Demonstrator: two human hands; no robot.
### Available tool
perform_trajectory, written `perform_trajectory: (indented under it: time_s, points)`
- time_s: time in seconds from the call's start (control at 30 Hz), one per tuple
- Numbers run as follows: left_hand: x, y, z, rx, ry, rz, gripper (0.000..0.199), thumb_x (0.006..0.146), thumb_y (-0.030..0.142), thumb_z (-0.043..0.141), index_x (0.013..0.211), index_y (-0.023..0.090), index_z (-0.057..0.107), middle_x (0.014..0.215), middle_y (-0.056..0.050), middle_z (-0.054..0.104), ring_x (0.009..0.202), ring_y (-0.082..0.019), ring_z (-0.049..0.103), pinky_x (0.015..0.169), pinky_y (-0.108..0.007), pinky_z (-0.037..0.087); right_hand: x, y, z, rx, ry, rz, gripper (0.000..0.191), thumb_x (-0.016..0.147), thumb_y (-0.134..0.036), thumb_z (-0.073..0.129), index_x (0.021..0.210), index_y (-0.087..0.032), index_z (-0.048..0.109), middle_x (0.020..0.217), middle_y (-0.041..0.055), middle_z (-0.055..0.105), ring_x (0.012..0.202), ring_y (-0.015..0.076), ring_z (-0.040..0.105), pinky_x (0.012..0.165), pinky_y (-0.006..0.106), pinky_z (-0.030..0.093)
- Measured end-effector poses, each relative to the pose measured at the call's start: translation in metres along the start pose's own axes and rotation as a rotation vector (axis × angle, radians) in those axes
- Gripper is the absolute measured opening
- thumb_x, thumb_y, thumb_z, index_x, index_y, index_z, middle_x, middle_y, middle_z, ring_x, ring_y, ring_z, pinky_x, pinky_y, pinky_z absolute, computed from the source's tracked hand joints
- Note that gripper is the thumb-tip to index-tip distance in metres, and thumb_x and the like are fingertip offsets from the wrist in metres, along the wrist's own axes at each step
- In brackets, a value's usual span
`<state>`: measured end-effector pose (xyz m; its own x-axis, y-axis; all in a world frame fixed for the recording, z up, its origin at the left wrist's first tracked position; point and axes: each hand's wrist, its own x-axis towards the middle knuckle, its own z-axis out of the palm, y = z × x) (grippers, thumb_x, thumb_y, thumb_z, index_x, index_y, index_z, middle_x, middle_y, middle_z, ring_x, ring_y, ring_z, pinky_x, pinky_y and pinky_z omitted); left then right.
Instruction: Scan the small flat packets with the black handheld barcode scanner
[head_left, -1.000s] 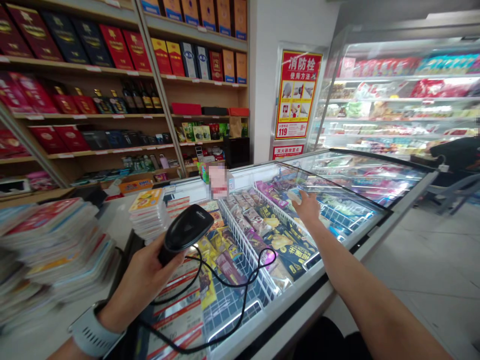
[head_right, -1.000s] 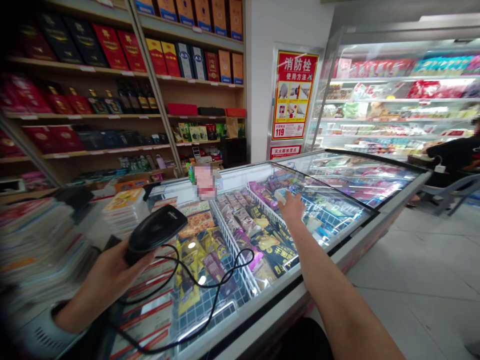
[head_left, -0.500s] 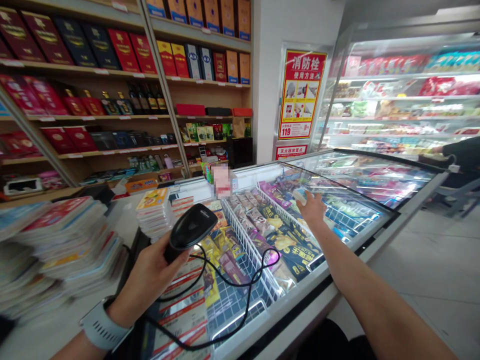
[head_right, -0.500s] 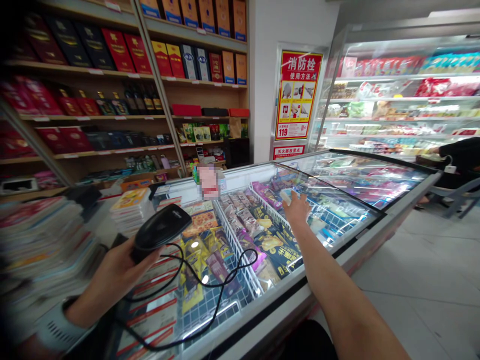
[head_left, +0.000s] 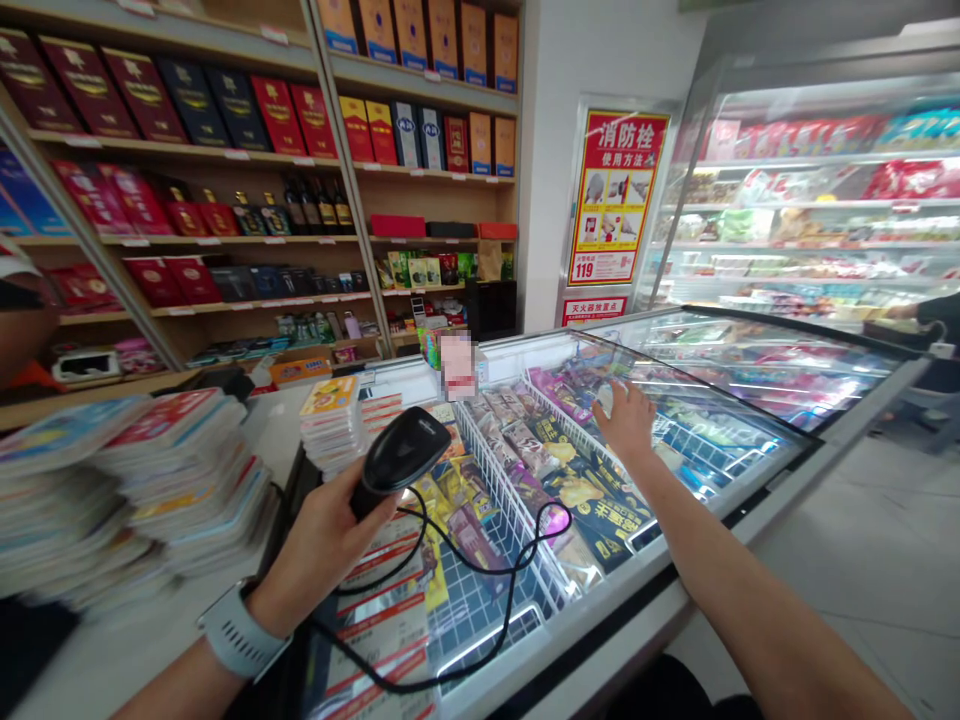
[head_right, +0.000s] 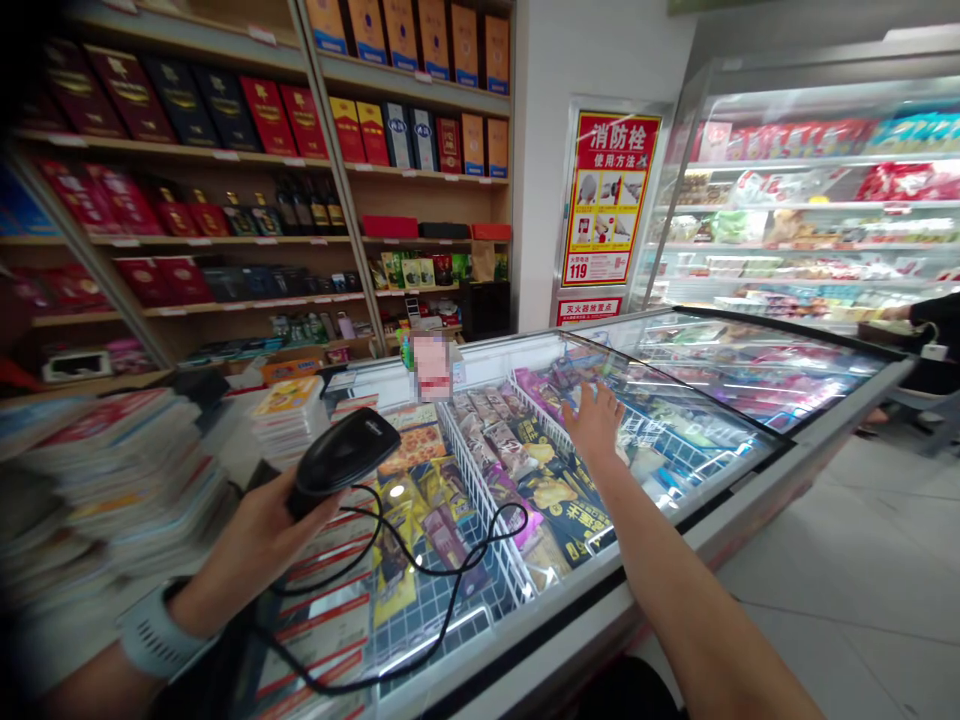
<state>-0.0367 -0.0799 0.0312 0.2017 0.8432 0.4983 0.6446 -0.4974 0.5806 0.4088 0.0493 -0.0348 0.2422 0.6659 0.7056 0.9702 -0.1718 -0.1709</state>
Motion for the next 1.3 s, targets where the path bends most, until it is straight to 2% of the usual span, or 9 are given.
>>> perform_trajectory:
  time_s: [0.3,0.5,0.73,0.93,1.17,1.3]
  points:
    - [-0.002,-0.013,0.003,-0.084,0.015,-0.007,0.043,0.084,0.039,0.063,0.121,0.018,0.058,0.114,-0.005,0.069,0.105,-0.023,0.063,0.096,-0.032,0.048,-0.003,-0.032,-0.006,0.071,-0.036,-0.203,0.048,0.091,-0.041,0.045,0.129,-0.013,0.054,0.129,0.0200,0.054,0.119,0.0322,0.048,0.098,0.046,0.037]
    - [-0.002,-0.007,0.000,-0.088,0.034,-0.007,0.038,0.085,0.037,0.062,0.118,0.018,0.060,0.111,-0.005,0.070,0.101,-0.023,0.064,0.092,-0.031,0.049,-0.003,-0.059,-0.010,0.148,-0.077,-0.308,0.047,0.093,-0.039,0.045,0.130,-0.012,0.053,0.129,0.0188,0.055,0.122,0.0307,0.048,0.101,0.045,0.038]
    - [-0.001,0.004,-0.002,-0.102,0.062,-0.003,0.036,0.085,0.035,0.061,0.115,0.016,0.062,0.108,-0.005,0.071,0.098,-0.023,0.065,0.089,-0.031,0.051,-0.005,-0.110,-0.015,0.327,-0.109,-0.418,0.047,0.093,-0.039,0.045,0.131,-0.012,0.051,0.127,0.0190,0.056,0.121,0.0308,0.050,0.101,0.047,0.040]
    - [0.000,0.007,-0.002,-0.116,0.065,0.005,0.036,0.085,0.035,0.061,0.116,0.016,0.062,0.109,-0.005,0.071,0.099,-0.022,0.065,0.090,-0.031,0.050,-0.012,-0.158,-0.020,0.529,-0.169,-0.437,0.043,0.093,-0.036,0.047,0.130,-0.013,0.050,0.123,0.0164,0.059,0.116,0.0277,0.053,0.102,0.045,0.042]
    - [-0.001,0.004,-0.003,-0.118,0.066,0.002,0.037,0.085,0.034,0.061,0.118,0.016,0.061,0.110,-0.006,0.070,0.101,-0.023,0.064,0.092,-0.033,0.049,-0.019,-0.200,-0.024,0.675,-0.201,-0.528,0.048,0.092,-0.035,0.049,0.136,-0.014,0.046,0.131,0.0166,0.055,0.124,0.0274,0.048,0.106,0.048,0.041]
    - [-0.001,0.004,-0.002,-0.148,0.060,-0.004,0.034,0.086,0.033,0.060,0.115,0.017,0.062,0.109,-0.006,0.070,0.100,-0.023,0.065,0.092,-0.033,0.050,-0.019,-0.221,-0.027,0.765,-0.242,-0.626,0.055,0.091,-0.030,0.051,0.143,-0.013,0.039,0.143,0.0187,0.045,0.135,0.0274,0.039,0.112,0.049,0.035]
